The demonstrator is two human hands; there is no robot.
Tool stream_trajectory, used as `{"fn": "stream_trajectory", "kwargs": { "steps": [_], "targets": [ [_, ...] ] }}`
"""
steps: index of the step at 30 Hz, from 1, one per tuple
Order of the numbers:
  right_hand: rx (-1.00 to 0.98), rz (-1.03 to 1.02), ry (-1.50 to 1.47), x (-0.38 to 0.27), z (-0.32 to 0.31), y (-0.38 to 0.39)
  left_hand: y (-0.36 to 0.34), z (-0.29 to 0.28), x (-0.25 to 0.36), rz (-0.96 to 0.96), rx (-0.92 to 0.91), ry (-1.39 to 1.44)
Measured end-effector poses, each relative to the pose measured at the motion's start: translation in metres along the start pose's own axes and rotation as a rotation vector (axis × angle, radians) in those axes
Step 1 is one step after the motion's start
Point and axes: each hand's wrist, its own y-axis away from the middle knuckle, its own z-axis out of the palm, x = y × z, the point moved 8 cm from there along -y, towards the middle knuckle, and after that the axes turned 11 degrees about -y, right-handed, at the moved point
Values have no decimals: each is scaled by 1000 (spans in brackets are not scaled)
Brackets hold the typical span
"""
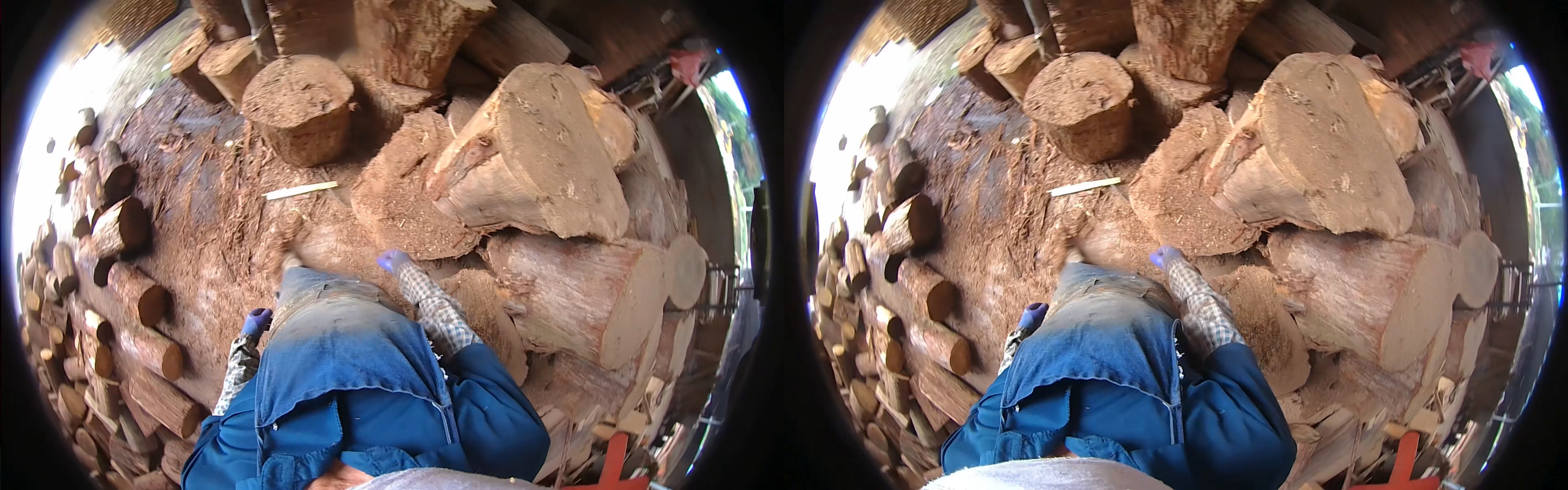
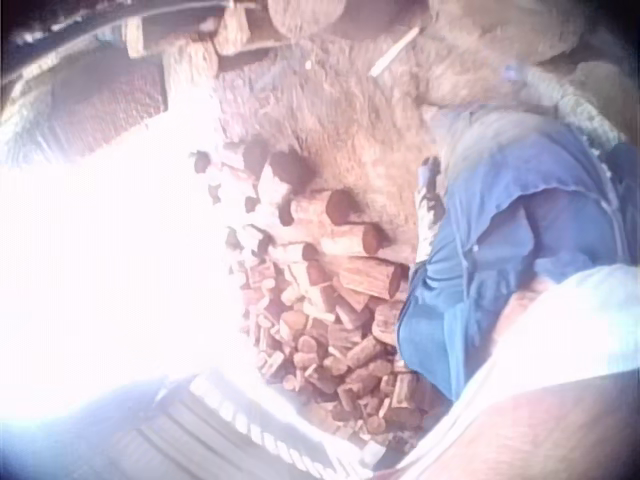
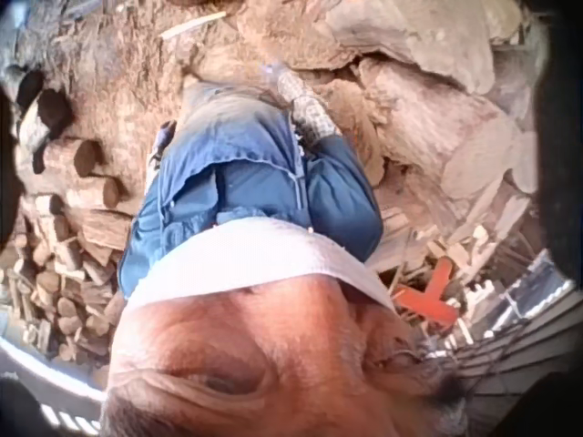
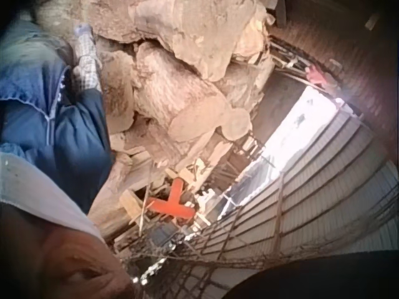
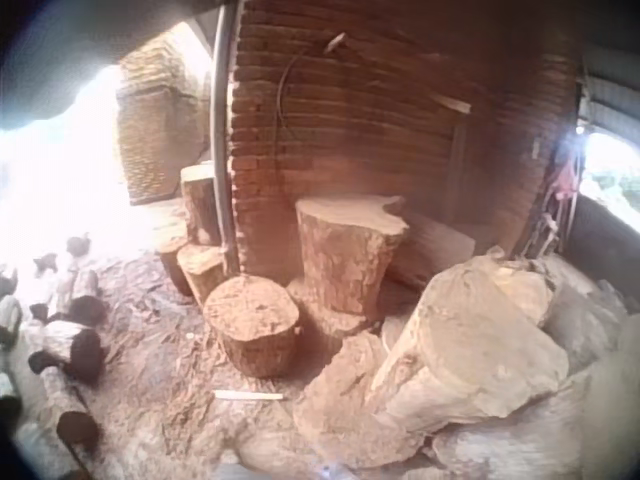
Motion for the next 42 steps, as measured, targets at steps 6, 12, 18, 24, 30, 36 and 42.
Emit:
{"fn": "stream_trajectory", "kwargs": {
  "steps": [6,12,18,24,30,36,42],
  "targets": [
    [-121,399,59,116,12,53,-45,-70,106,226,41,-3],
    [-150,427,-51,84,48,-12,-11,-105,102,169,57,300],
    [-164,285,-478,-86,57,-113,-83,-115,-11,-141,-15,216],
    [-147,1,-312,-214,53,-163,-113,-171,0,-49,126,418],
    [-199,136,-38,-209,55,-233,-113,-205,33,4,225,602],
    [-221,57,-75,-222,93,-236,-109,-145,-21,-216,10,555],
    [-436,100,381,-223,105,-212,-110,-210,48,-93,318,569]
  ]
}}
